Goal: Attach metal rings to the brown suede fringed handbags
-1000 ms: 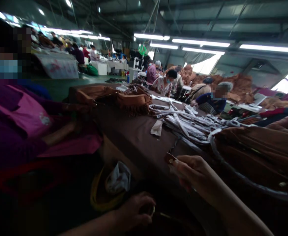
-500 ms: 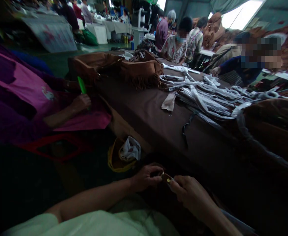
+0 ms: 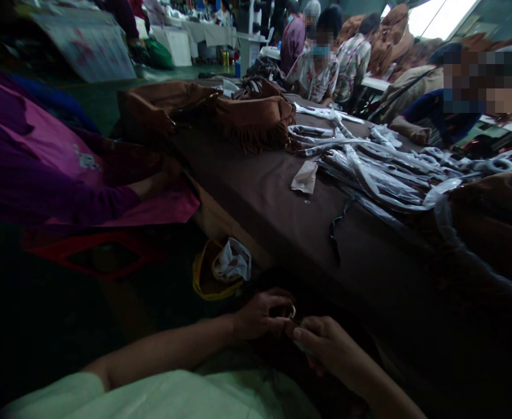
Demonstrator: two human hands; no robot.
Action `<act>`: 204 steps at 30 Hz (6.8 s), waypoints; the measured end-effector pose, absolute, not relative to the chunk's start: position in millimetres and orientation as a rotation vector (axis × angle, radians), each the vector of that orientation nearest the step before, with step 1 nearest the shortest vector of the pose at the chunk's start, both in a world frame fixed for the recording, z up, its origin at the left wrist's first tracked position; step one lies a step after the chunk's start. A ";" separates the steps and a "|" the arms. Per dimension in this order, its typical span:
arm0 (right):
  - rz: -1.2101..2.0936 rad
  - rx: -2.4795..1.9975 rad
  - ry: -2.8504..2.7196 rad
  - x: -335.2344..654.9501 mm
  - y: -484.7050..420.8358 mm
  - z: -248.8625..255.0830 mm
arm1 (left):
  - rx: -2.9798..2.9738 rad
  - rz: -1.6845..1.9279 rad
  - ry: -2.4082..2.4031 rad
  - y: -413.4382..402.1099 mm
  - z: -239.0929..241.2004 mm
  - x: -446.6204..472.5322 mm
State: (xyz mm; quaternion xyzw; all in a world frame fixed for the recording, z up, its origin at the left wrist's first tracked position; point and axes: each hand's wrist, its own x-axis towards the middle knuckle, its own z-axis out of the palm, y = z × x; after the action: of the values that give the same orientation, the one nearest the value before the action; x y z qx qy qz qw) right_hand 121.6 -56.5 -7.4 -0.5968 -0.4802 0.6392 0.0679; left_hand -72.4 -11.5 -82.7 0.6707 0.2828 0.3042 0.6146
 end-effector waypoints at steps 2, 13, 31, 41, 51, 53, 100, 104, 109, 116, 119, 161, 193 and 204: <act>1.961 -1.765 -1.399 122.0 -55.5 -8.5 | 1.555 0.714 0.656 -12.3 -83.2 -72.8; 1.968 -1.821 -1.170 116.6 -56.9 -11.0 | 1.652 0.718 0.697 -15.2 -88.4 -73.5; 1.844 -1.786 -1.030 114.2 -71.6 -23.8 | 1.635 0.638 0.669 -10.9 -79.8 -74.3; 1.825 -1.817 -1.162 117.5 -75.1 -26.5 | 1.855 0.495 0.603 -13.4 -85.3 -73.4; 1.793 -1.693 -1.448 118.8 -75.7 -22.0 | 2.160 0.349 0.611 -11.2 -83.4 -73.0; 1.834 -1.631 -1.486 119.2 -76.1 -21.5 | 2.161 0.357 0.555 -9.8 -85.3 -74.0; 2.073 -1.559 -1.176 105.8 -81.1 -37.9 | 2.097 0.407 0.531 -16.9 -91.1 -82.2; 1.920 -1.637 -1.227 101.0 -81.9 -39.2 | 2.107 0.362 0.540 -13.8 -88.7 -83.7; 1.633 -1.765 -1.540 98.8 -87.4 -32.1 | 2.116 0.307 0.547 -13.3 -88.7 -84.0; 1.526 -1.858 -1.611 100.5 -97.6 -31.6 | 2.183 0.411 0.497 -16.9 -93.2 -81.2; 1.641 -1.820 -1.377 101.0 -99.7 -40.3 | 2.183 0.423 0.481 -18.2 -93.0 -80.1; 1.705 -1.952 -1.209 111.6 -75.2 -25.6 | 2.249 0.007 0.902 -23.5 -72.6 -46.2; 1.207 -2.021 -1.640 118.5 -78.8 1.5 | 1.500 0.500 0.643 -14.6 -72.1 -86.8; 1.660 -1.716 -1.124 248.0 -176.3 -37.9 | 0.934 0.670 0.803 5.4 -55.3 -93.0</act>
State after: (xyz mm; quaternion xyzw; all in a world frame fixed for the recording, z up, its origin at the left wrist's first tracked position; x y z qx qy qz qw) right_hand 248.0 -176.3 -37.9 -0.6298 -0.4127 0.6092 0.2488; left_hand -93.0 5.4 -55.3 0.4297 0.3693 0.3083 0.7641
